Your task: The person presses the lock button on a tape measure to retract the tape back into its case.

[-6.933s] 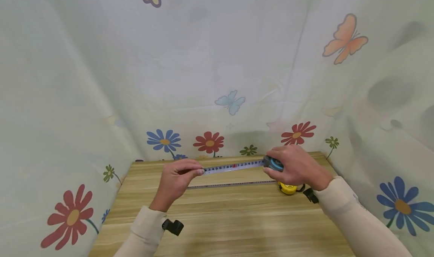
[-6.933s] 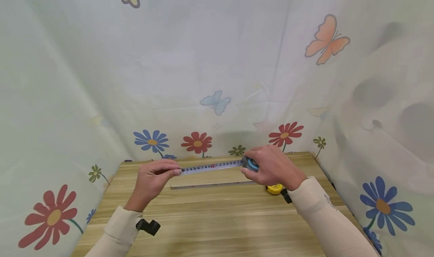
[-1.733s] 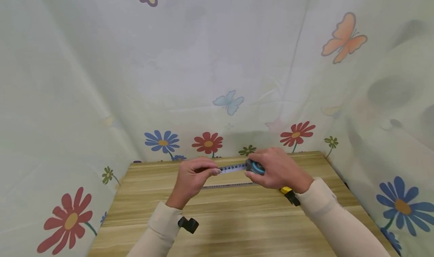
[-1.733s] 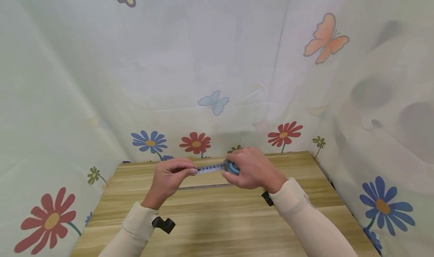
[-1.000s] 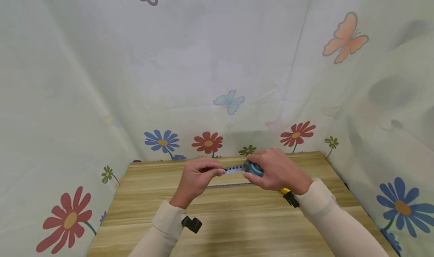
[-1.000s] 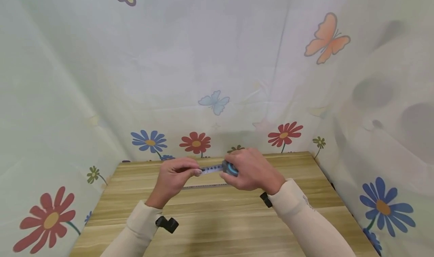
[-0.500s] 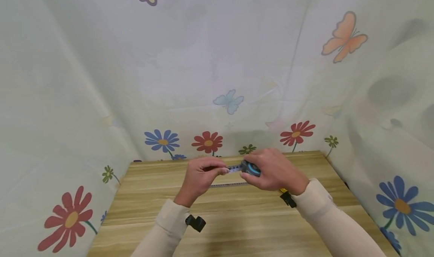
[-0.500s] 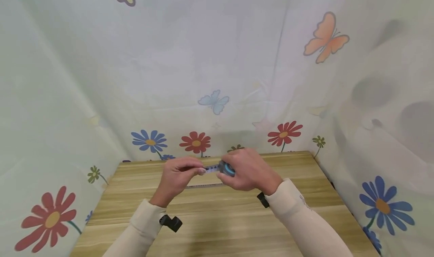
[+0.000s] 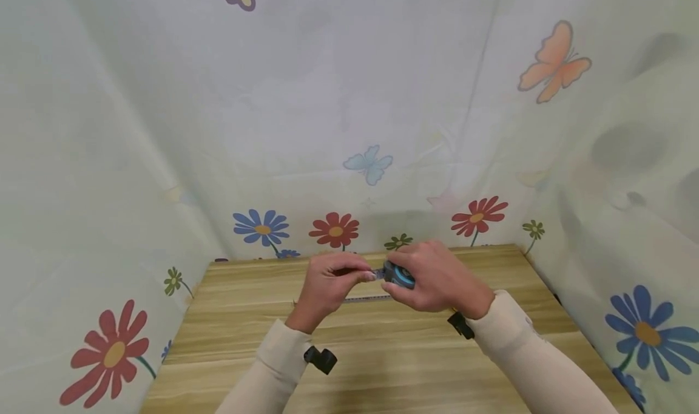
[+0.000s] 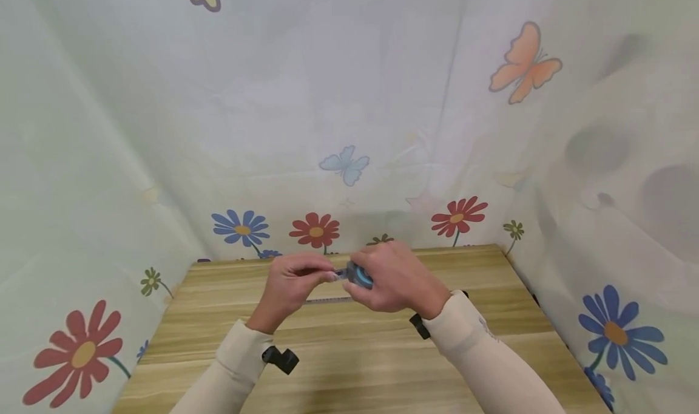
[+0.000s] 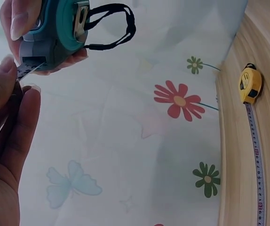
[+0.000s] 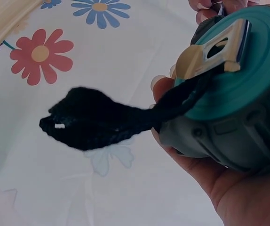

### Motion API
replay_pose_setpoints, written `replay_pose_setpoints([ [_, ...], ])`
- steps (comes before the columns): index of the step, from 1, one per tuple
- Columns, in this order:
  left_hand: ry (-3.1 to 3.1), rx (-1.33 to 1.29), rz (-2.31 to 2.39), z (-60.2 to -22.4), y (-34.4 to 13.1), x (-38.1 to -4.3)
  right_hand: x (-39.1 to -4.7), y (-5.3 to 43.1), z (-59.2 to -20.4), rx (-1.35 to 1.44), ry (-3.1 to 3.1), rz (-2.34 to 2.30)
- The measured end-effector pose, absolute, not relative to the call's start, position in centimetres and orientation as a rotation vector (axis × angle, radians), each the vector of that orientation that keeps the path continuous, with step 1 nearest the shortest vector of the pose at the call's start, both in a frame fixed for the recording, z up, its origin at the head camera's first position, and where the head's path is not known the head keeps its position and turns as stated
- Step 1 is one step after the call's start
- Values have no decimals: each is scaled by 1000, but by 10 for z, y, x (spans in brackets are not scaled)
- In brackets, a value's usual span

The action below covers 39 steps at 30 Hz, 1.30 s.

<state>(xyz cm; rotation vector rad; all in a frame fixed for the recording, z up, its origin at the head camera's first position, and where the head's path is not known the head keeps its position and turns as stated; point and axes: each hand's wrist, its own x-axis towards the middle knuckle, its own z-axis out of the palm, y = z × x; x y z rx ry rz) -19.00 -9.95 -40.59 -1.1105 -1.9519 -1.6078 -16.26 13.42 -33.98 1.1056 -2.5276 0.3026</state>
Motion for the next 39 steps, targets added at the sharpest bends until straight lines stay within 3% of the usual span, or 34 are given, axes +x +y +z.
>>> replay_pose_setpoints([
  [21,-1994,-1031,-1660,-415,-99,-186,-161,115,-349,1115,-2521,335],
  [39,-2220,-956,-1744,-430,-127,-162,-151,86,-384,1023,-2466,255],
])
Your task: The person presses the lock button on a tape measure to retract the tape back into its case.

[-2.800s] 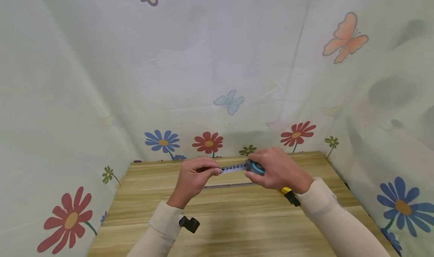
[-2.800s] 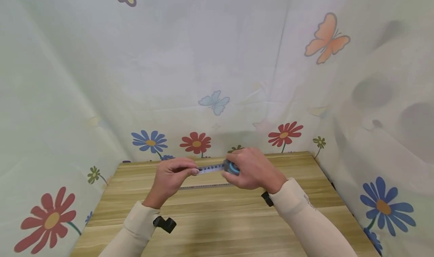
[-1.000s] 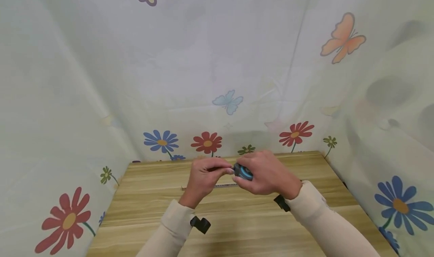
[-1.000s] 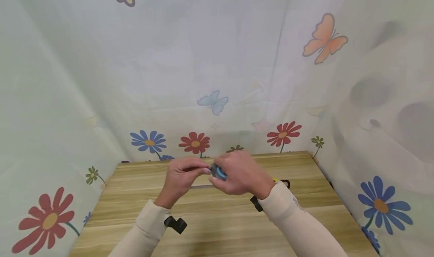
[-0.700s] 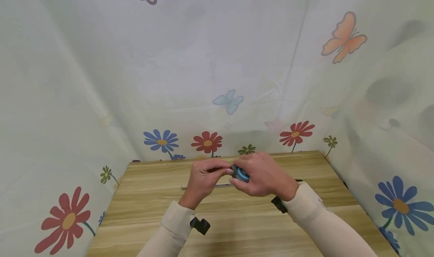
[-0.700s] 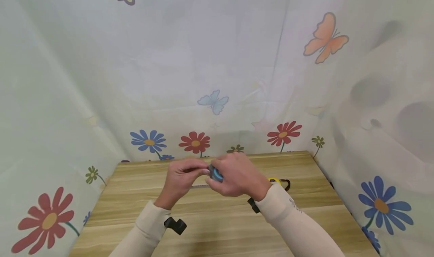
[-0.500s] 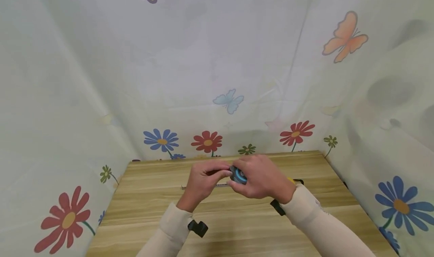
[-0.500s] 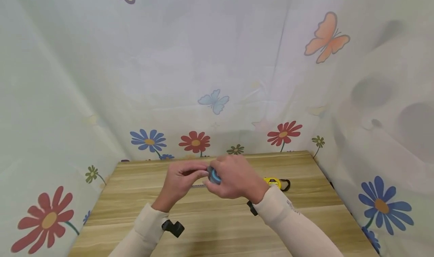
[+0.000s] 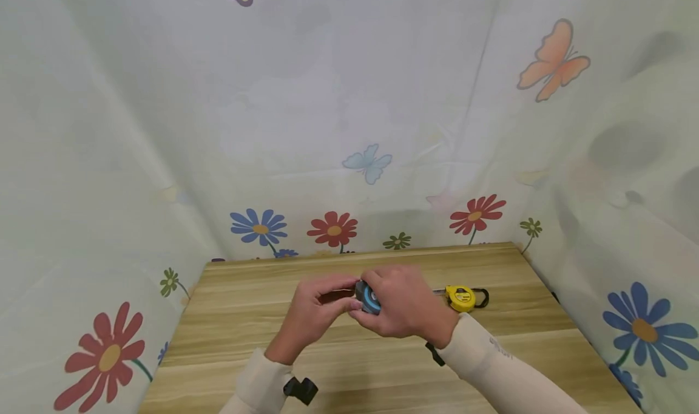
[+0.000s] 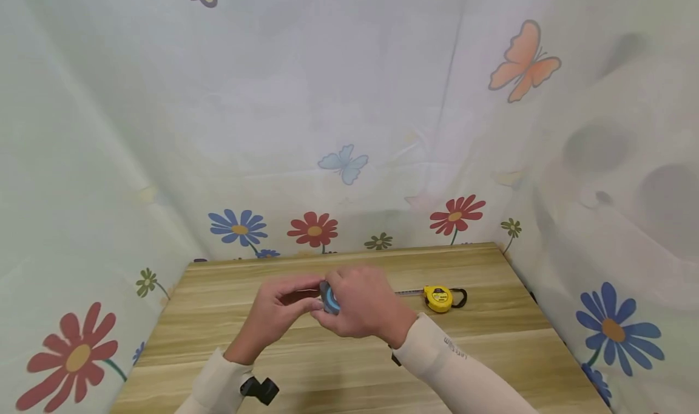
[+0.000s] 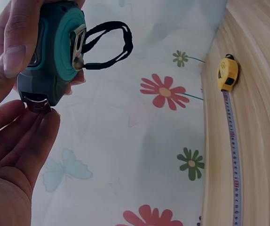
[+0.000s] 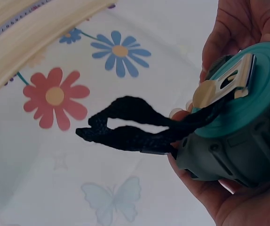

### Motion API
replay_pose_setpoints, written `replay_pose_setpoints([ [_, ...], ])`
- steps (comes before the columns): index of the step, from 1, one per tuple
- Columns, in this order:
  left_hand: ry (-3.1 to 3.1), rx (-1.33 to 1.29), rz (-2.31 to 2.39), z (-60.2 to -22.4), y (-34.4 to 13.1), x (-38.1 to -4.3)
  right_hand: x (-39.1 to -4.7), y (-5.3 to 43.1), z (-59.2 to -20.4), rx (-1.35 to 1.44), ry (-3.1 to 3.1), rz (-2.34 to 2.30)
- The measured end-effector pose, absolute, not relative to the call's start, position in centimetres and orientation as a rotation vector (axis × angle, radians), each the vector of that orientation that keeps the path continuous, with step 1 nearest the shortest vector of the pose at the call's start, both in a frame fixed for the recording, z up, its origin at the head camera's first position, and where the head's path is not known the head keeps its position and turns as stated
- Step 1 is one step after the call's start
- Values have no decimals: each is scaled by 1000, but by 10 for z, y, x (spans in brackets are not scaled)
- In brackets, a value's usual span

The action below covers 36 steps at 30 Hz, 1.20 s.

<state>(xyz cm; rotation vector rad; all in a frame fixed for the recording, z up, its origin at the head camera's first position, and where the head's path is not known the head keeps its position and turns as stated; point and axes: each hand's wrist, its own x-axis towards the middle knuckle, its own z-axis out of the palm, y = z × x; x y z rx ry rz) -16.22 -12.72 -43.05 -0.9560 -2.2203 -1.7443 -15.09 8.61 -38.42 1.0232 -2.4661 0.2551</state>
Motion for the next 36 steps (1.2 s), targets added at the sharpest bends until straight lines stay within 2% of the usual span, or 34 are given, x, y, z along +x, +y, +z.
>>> replay_pose_setpoints([
  [15,-2339,-845,-1791,-471,-157,-149,-142,58,-436,1035,-2459,182],
  [29,-2397,-776,-1997,-542,-201,-139,-139,12,-519,1045,-2454,72],
  [36,-2520,-566,-2179,-577,-217,-139,-139,-4,-555,1121,-2656,130],
])
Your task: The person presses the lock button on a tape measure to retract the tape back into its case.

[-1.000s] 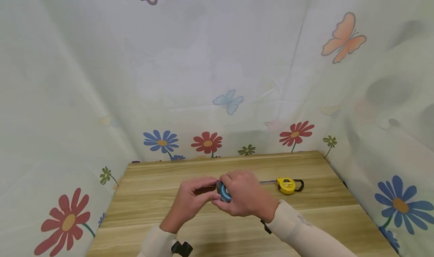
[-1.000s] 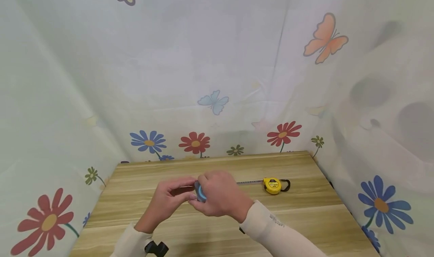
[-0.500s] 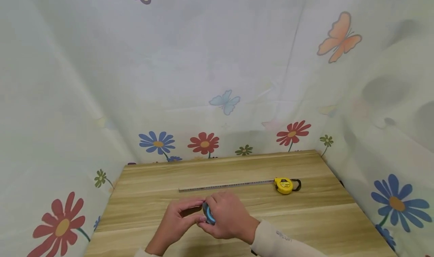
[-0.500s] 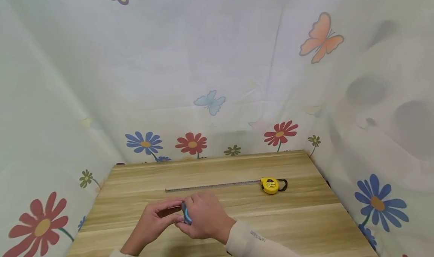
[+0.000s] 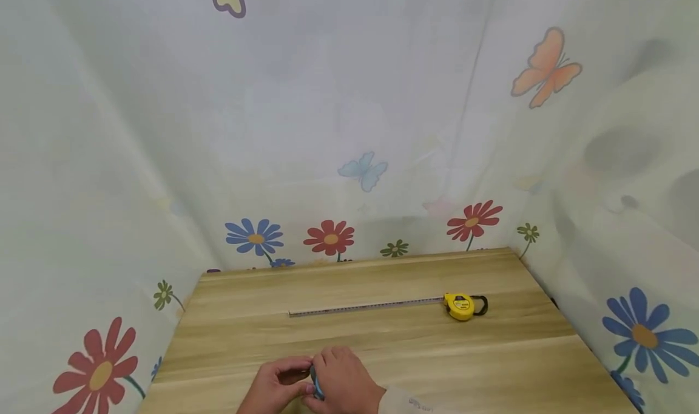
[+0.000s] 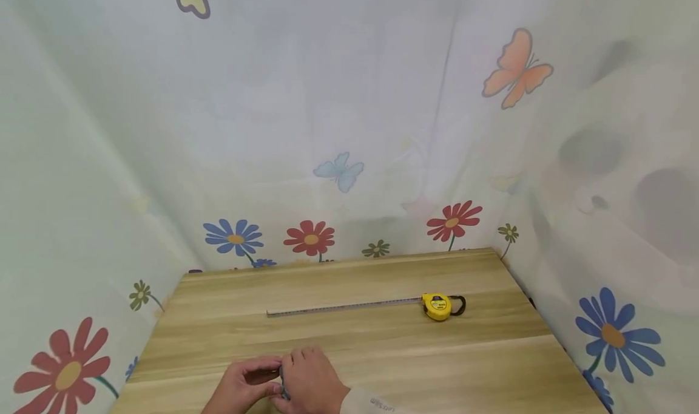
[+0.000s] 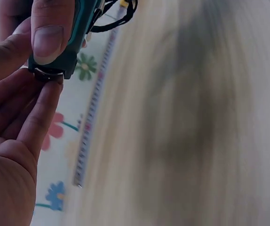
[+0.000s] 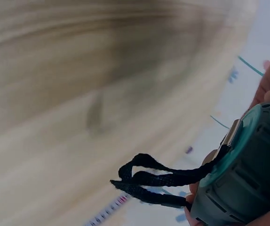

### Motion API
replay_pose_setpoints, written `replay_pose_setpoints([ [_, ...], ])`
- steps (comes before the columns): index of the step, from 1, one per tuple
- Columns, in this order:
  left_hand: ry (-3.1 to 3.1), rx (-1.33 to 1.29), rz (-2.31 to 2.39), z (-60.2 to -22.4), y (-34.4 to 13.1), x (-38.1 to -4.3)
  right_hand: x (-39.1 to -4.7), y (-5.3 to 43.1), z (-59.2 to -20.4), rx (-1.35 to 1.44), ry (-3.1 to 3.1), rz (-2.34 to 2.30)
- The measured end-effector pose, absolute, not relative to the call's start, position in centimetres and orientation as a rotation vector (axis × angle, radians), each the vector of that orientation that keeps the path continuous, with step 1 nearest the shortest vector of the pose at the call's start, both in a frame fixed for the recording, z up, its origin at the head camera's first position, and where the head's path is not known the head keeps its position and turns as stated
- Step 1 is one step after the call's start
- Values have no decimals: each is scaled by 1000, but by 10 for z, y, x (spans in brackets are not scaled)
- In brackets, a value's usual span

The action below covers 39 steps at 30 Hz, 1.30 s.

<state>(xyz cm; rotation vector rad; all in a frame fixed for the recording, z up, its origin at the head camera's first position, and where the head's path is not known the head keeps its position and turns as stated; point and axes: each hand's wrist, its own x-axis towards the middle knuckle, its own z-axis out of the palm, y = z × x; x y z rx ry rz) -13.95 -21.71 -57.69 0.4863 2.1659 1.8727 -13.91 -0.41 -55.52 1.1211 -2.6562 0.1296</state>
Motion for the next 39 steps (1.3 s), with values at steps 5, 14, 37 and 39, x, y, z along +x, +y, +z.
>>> replay_pose_setpoints([
  [5,2104,414,1885,-590,-220,-147,-146,-11,-570,1124,-2773,144],
  [14,2096,401,1825,-611,-236,-159,-161,-34,-598,1126,-2914,121],
  [37,2512,399,1507,-606,-229,-167,-161,-13,-600,1101,-2771,-11],
  [39,2658,431,1439,-602,-225,-169,-163,-5,-595,1090,-2782,47],
])
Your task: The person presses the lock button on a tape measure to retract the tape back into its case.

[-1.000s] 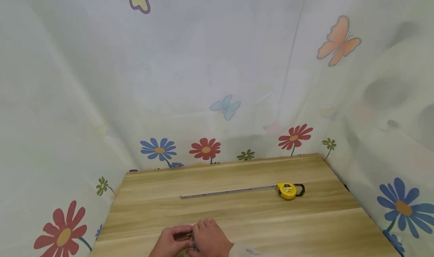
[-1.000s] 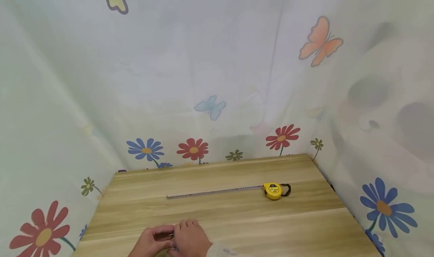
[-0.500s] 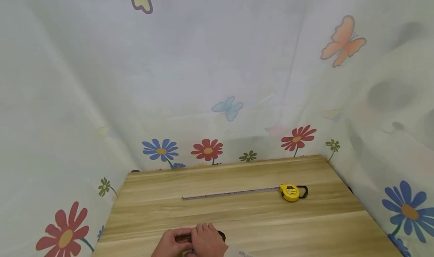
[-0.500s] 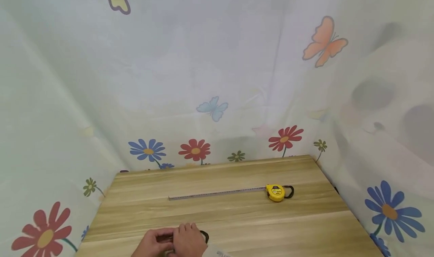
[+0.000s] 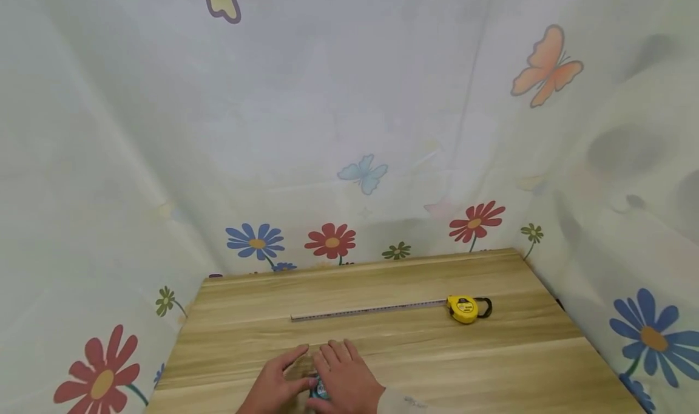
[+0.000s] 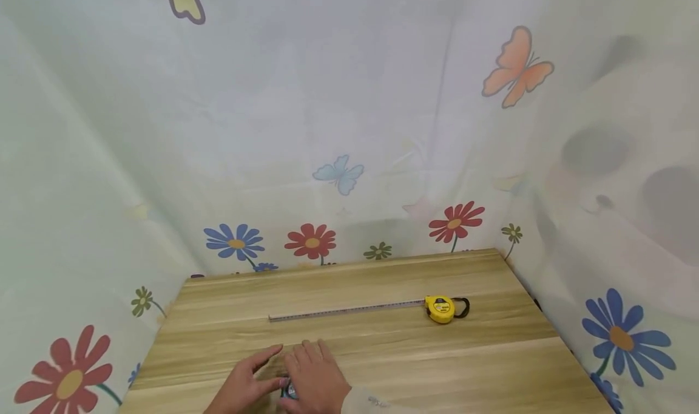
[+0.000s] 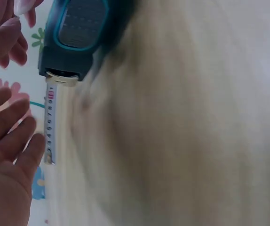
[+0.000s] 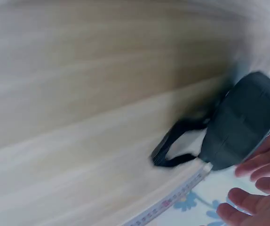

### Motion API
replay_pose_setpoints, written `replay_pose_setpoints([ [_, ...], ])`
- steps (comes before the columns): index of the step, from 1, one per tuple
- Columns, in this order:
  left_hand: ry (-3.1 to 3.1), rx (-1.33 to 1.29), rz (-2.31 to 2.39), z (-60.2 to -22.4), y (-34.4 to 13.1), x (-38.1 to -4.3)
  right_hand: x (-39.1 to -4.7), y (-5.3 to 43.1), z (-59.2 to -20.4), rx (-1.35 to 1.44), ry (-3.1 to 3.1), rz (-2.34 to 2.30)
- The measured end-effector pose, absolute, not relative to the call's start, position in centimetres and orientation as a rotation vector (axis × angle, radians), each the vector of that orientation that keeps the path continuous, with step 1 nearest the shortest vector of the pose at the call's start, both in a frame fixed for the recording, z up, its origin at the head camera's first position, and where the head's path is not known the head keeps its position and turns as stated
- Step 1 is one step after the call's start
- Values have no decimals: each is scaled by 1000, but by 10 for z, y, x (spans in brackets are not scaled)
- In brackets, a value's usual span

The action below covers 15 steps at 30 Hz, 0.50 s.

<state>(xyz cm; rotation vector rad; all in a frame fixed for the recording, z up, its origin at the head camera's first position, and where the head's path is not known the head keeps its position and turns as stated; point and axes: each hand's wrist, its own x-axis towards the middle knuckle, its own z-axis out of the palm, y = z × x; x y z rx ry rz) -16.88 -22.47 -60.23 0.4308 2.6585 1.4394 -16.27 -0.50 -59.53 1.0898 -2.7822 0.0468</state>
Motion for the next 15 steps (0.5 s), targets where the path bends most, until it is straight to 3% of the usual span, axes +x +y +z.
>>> replay_pose_setpoints([
  [15,2984,473,1282,-593,-196,-215,-199,64,-590,817,-2847,18],
])
